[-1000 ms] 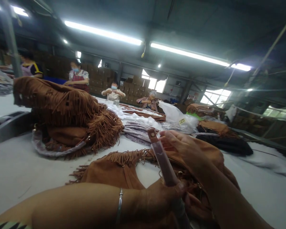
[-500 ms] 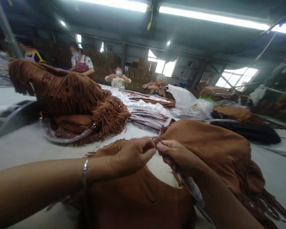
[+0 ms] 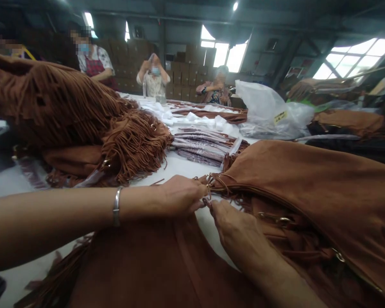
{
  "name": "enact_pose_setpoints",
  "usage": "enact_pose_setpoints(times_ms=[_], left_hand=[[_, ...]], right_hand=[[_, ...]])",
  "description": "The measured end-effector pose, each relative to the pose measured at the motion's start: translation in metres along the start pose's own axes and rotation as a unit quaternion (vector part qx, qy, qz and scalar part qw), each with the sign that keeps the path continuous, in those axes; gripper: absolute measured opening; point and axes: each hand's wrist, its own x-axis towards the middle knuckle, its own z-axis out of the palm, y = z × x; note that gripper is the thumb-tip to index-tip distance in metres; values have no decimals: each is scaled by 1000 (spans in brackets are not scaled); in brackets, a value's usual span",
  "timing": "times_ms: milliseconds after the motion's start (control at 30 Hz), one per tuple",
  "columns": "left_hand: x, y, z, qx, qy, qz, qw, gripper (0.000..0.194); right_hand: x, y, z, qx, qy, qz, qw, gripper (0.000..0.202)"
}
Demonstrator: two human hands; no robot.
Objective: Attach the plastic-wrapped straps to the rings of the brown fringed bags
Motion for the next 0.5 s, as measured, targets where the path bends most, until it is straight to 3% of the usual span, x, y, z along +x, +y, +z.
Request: enact_pose_setpoints(times_ms=[100, 167, 233, 333, 433, 500], left_hand=[[31, -21, 2, -76, 70, -121, 987, 24], [54, -35, 7, -118, 55, -189, 973, 26], [73, -46, 16, -155, -9, -199, 968, 29], [86, -53, 28, -221, -74, -192, 953, 25], [80, -50, 31, -275, -62, -180, 942, 19], [68, -42, 26, -298, -33, -163, 940, 21]], right_hand=[[5, 13, 12, -46, -35, 32, 998, 24], [8, 21, 18, -52, -48, 49, 996, 23], [10, 27, 24, -33, -41, 60, 997, 25], [11, 37, 29, 2, 34, 72, 997, 33], [14, 49, 29, 45, 113, 72, 990, 41], [18, 57, 27, 75, 119, 72, 987, 43]])
